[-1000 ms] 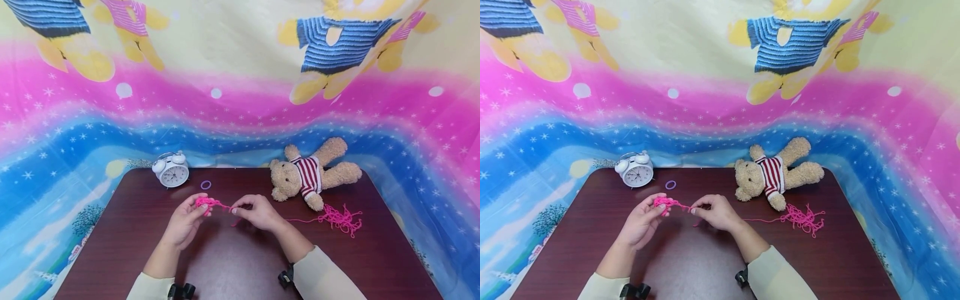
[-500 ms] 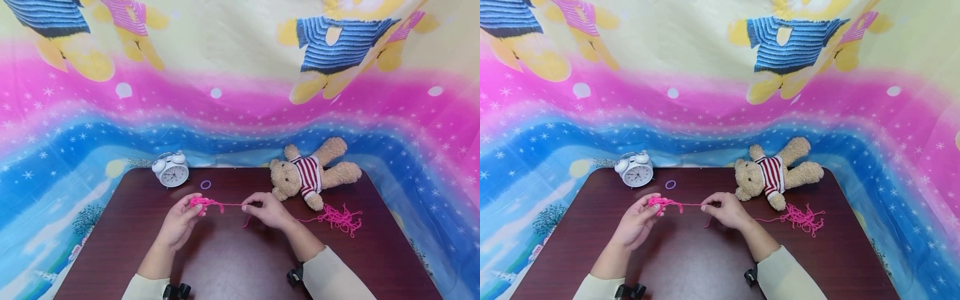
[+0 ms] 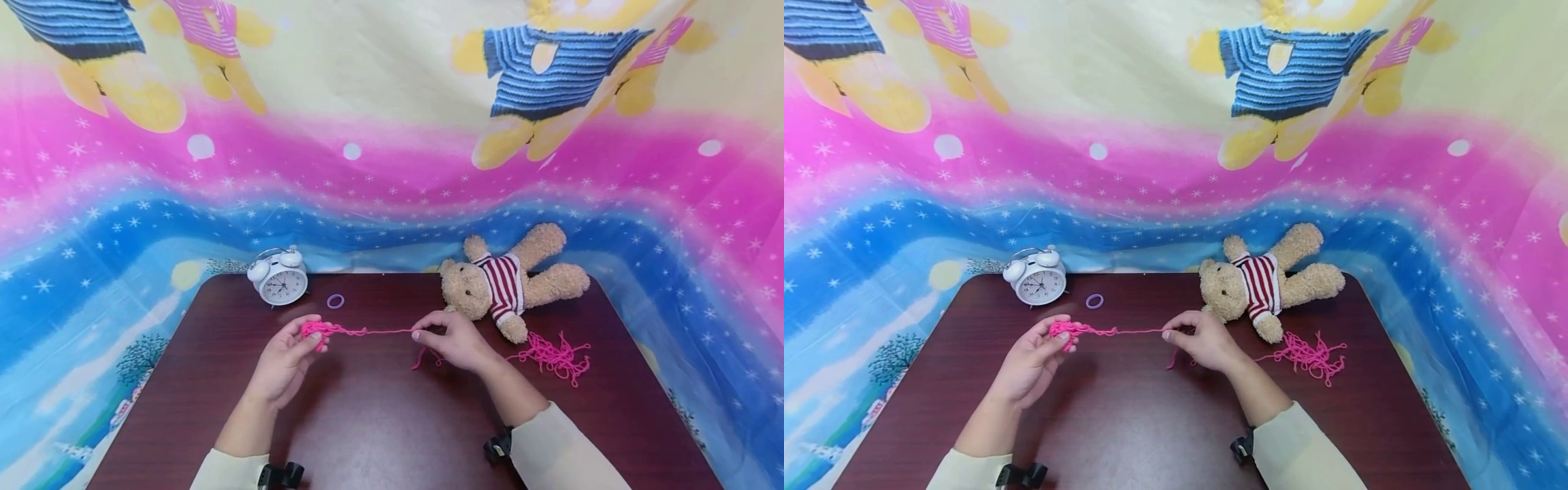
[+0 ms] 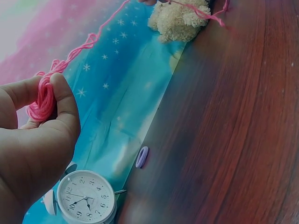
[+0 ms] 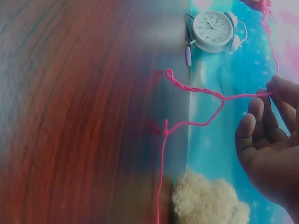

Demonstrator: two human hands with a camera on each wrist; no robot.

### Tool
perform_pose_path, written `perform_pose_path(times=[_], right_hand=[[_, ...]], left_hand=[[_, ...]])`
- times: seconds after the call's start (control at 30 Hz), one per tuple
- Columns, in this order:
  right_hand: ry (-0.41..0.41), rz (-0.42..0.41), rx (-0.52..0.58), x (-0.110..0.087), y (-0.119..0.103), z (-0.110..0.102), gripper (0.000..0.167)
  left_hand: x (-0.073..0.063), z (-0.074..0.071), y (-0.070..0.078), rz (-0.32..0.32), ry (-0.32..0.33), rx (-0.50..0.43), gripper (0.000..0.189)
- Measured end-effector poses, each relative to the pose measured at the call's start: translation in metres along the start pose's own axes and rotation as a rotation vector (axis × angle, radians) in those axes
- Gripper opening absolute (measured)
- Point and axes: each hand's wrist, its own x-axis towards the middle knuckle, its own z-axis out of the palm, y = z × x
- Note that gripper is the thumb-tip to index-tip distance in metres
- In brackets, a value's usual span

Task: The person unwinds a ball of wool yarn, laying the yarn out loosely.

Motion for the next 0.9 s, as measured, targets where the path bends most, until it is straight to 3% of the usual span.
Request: perform_pose_path(times=[0.23,0.43,0.63,0.9], right_hand=[[0.030,-0.008,-0.048,-0.005,0.004,-0.011,0.013],[0.039,0.034,0.034,-0.011,0.009,-0.019,0.015],[0.069,0.006,-0.010,-0.016,0.011,-0.029,0.010],[0.088,0.026,-0.024,-0.022,0.018,-0.043,0.017]], left_hand=[[-0.001,-0.004,0.003,-0.002,0.011,0.015,0.034],[-0.003,-0.009,0.005,0.005,0.013,0.033,0.036],[-0.005,-0.013,0.006,0.007,0.014,0.059,0.037],[-0.007,-0.015,0.009,-0.007,0.035,0.059,0.037]])
